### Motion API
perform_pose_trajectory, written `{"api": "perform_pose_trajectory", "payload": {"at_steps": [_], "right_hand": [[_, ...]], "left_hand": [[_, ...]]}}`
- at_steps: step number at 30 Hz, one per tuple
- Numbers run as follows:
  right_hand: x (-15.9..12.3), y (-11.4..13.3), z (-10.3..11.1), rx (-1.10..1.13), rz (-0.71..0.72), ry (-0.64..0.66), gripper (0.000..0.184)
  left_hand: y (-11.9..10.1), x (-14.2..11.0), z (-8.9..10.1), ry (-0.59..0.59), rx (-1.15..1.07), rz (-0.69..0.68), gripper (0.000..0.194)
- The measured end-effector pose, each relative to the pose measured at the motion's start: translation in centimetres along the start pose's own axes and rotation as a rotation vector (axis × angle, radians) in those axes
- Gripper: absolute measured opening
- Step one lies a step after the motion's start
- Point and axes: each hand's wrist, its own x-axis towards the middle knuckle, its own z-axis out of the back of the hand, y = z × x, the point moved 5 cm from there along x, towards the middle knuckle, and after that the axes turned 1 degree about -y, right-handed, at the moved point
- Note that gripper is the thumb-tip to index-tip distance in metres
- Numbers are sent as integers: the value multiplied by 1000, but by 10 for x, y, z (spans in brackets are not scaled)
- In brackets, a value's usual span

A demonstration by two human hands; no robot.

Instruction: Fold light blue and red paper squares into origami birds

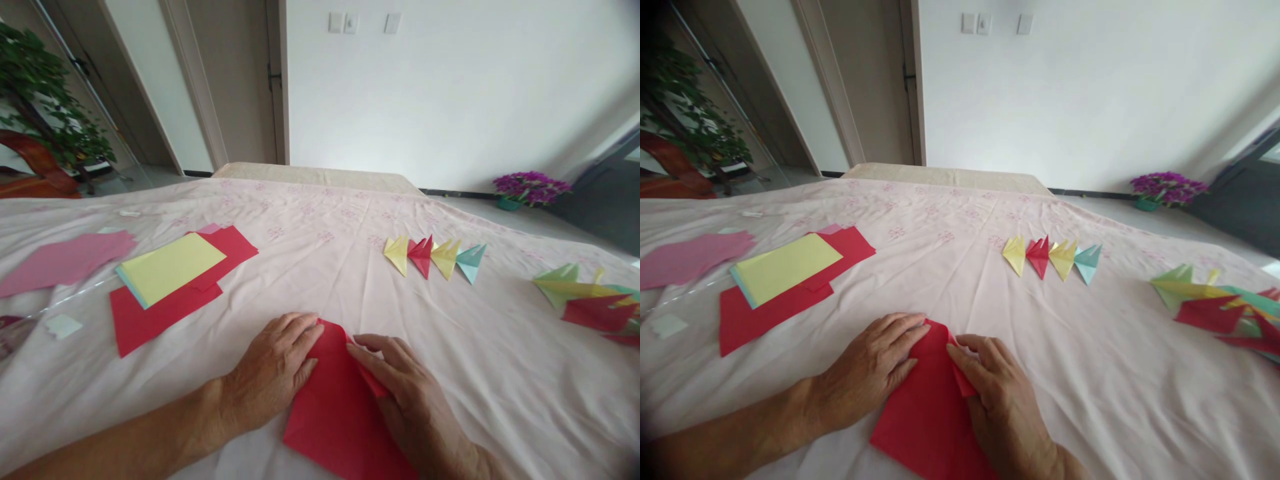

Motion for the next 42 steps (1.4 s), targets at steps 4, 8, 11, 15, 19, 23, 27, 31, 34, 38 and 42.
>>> {"api": "perform_pose_trajectory", "payload": {"at_steps": [4, 8, 11, 15, 19, 23, 27, 31, 34, 38, 42], "right_hand": [[-4, 5, -5, -82, 136, 7, 68], [-7, 3, -11, -147, 181, 50, 59], [-8, 3, -14, -156, 187, 97, 53], [-7, 4, -13, -136, 192, 123, 49], [-6, 6, -12, -92, 185, 132, 46], [-5, 6, -11, -73, 166, 142, 45], [-5, 6, -11, -74, 150, 169, 45], [-4, 5, -11, -64, 144, 173, 46], [-4, 6, -11, -69, 142, 176, 45], [-6, 7, -11, -67, 136, 178, 44], [-5, 6, -11, -62, 138, 166, 44]], "left_hand": [[2, 2, 0, 3, 24, 13, 43], [3, 4, 1, 9, 46, 17, 44], [2, 5, 2, 5, 63, 14, 41], [2, 6, 2, -13, 94, -11, 38], [1, 7, 3, -42, 119, -22, 36], [1, 9, 3, -56, 113, -17, 34], [3, 10, 3, -62, 86, 25, 33], [2, 9, 3, -67, 78, 42, 39], [0, 10, 2, -43, 132, 19, 44], [-2, 11, 2, -25, 194, -4, 39], [-2, 10, 3, -18, 200, -10, 41]]}}
